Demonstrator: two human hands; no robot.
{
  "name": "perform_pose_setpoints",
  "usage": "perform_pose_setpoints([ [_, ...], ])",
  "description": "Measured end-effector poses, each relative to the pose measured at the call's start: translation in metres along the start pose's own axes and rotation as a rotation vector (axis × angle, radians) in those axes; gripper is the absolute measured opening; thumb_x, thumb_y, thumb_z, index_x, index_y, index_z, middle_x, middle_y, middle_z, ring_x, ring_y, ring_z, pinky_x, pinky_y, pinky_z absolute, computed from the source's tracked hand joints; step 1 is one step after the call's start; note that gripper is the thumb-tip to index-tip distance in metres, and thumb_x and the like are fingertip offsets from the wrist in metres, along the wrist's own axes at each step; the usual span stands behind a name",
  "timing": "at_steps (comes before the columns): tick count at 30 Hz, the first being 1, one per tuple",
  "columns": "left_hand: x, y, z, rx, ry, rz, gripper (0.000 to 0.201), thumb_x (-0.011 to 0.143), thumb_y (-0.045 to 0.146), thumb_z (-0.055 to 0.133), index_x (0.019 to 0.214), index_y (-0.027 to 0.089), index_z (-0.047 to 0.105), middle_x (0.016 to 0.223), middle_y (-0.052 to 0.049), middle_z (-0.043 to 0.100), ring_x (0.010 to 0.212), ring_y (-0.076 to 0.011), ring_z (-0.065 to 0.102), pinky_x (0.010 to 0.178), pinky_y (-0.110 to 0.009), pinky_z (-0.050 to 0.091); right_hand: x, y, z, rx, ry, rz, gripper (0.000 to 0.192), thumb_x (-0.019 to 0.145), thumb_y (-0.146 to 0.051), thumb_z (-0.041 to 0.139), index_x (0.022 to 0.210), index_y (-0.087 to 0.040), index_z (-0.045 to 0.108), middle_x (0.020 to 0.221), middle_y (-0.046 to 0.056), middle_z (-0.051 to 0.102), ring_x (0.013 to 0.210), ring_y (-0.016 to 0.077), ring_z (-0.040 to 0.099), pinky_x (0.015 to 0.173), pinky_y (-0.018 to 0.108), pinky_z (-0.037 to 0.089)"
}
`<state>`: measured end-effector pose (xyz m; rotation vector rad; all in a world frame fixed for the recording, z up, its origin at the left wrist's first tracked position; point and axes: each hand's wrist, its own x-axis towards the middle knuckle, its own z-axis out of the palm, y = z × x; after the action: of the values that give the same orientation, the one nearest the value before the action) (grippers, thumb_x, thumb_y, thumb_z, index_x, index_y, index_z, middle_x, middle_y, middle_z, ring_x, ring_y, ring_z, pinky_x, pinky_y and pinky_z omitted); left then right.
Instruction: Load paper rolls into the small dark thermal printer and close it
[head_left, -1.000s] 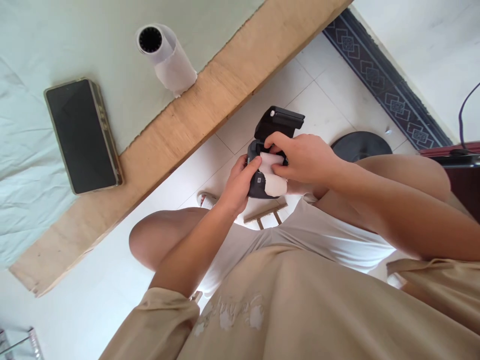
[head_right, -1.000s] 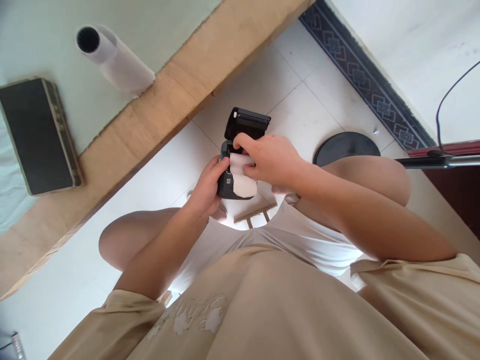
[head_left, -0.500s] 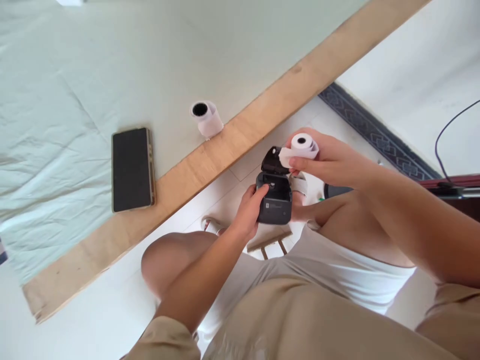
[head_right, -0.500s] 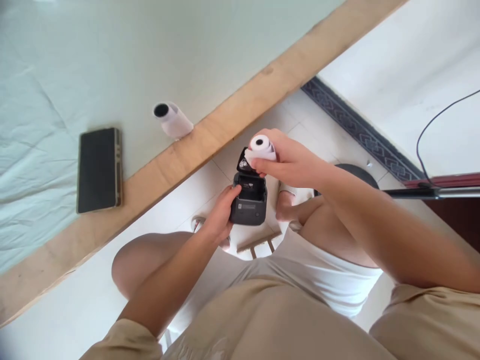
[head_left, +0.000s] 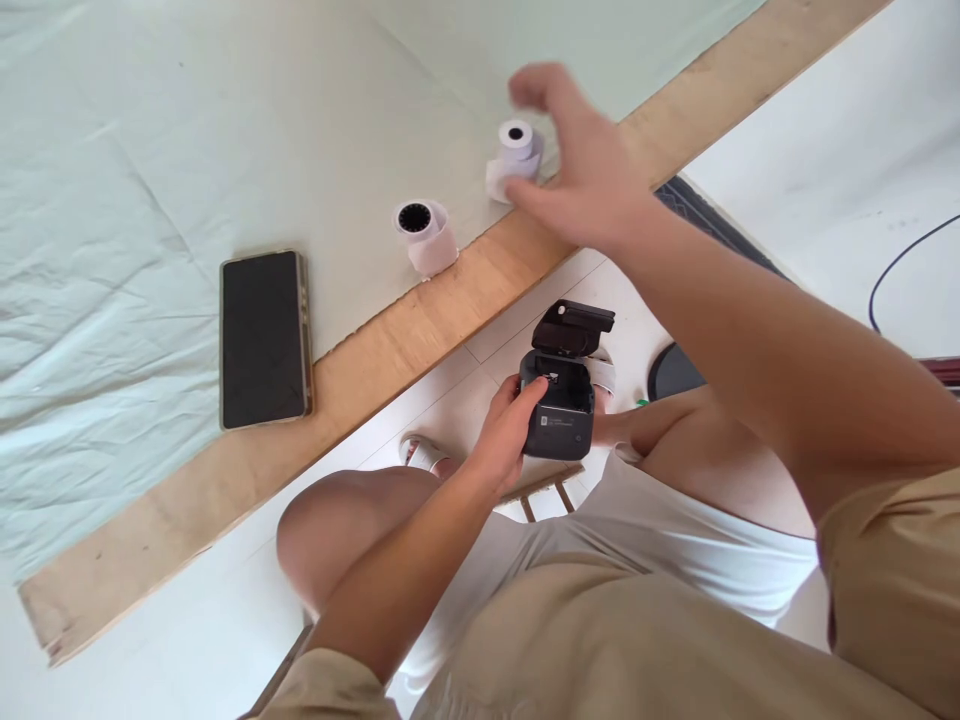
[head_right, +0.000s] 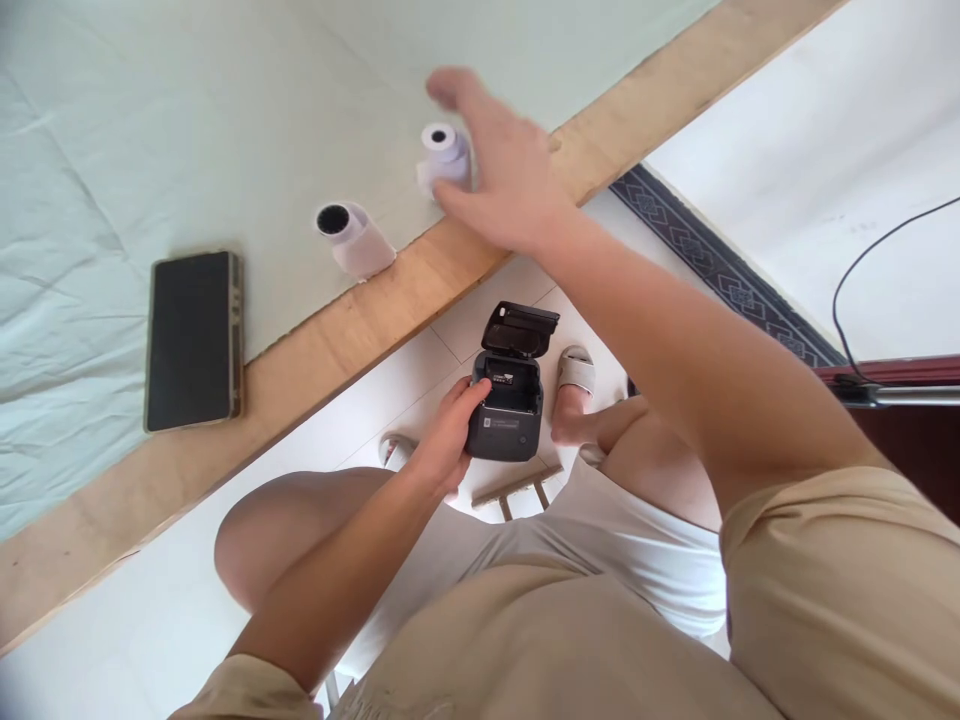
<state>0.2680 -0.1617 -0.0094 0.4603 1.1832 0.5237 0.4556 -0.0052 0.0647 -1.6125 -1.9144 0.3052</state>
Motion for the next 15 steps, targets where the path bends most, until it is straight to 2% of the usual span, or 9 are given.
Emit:
perform_pose_setpoints([
  [2,0.000,0.000,-0.001,-0.016,-0.011,-0.018,0.046,0.078,0.051,0.091,0.107,0.022,0.071,0.097,-0.002,0.078,0.092,-0.0189,0.072,0.079,-0.029,0.053,-0.008,-0.015,0.000,0.005,0.155,-0.154,0.062,0.086,-0.007,0.065,0.147,-0.008,0.055,0.151,0.014,0.065,0.137,0.0261,0.061,0.126,0.045,0.045],
  [3,0.000,-0.001,-0.001,-0.023,-0.012,-0.022,0.045,0.078,0.050,0.091,0.106,0.022,0.071,0.097,-0.002,0.078,0.092,-0.0187,0.071,0.080,-0.029,0.053,-0.011,-0.027,0.003,-0.001,0.185,-0.208,0.056,0.086,-0.008,0.063,0.142,-0.007,0.058,0.145,0.015,0.067,0.132,0.0256,0.063,0.120,0.043,0.048],
  [5,0.001,-0.001,-0.002,-0.027,-0.017,-0.017,0.043,0.079,0.050,0.092,0.103,0.022,0.071,0.097,-0.002,0.078,0.092,-0.0187,0.072,0.081,-0.029,0.054,-0.015,-0.056,0.012,-0.039,0.068,-0.151,0.049,0.100,-0.021,0.060,0.148,-0.009,0.057,0.148,0.016,0.064,0.127,0.0261,0.064,0.109,0.042,0.053],
  [7,0.002,-0.002,-0.002,-0.020,-0.025,-0.005,0.043,0.079,0.051,0.091,0.102,0.022,0.070,0.097,-0.002,0.078,0.092,-0.0192,0.072,0.081,-0.030,0.054,-0.013,-0.081,0.026,-0.145,-0.192,0.003,0.049,0.109,-0.037,0.060,0.152,-0.014,0.056,0.159,0.017,0.056,0.124,0.0287,0.065,0.107,0.045,0.054],
  [8,0.002,-0.003,-0.002,-0.015,-0.027,-0.002,0.043,0.080,0.052,0.091,0.102,0.022,0.070,0.097,-0.002,0.079,0.093,-0.0195,0.072,0.081,-0.030,0.054,-0.011,-0.089,0.034,-0.162,-0.232,0.036,0.050,0.110,-0.040,0.060,0.152,-0.014,0.056,0.160,0.018,0.055,0.123,0.0303,0.066,0.106,0.047,0.055],
  [10,0.001,-0.003,-0.002,-0.010,-0.035,-0.005,0.044,0.080,0.053,0.091,0.103,0.022,0.070,0.097,-0.003,0.079,0.094,-0.0201,0.073,0.082,-0.030,0.054,-0.006,-0.096,0.044,-0.175,-0.283,0.075,0.045,0.111,-0.039,0.060,0.149,-0.017,0.054,0.160,0.017,0.055,0.122,0.0305,0.066,0.104,0.048,0.056],
  [12,-0.001,-0.002,-0.002,-0.019,-0.046,-0.003,0.044,0.081,0.053,0.091,0.104,0.022,0.070,0.097,-0.003,0.080,0.093,-0.0199,0.074,0.081,-0.030,0.054,-0.006,-0.094,0.046,-0.120,-0.259,0.056,0.037,0.108,-0.026,0.059,0.144,-0.021,0.053,0.155,0.012,0.060,0.119,0.0266,0.065,0.101,0.044,0.056],
  [15,-0.003,-0.001,-0.003,-0.037,-0.051,0.013,0.042,0.082,0.051,0.090,0.104,0.022,0.070,0.096,-0.003,0.080,0.092,-0.0195,0.073,0.081,-0.030,0.054,-0.021,-0.082,0.029,0.119,-0.186,0.019,0.052,0.096,-0.012,0.063,0.144,-0.025,0.049,0.137,0.006,0.068,0.105,0.0193,0.065,0.091,0.036,0.057],
])
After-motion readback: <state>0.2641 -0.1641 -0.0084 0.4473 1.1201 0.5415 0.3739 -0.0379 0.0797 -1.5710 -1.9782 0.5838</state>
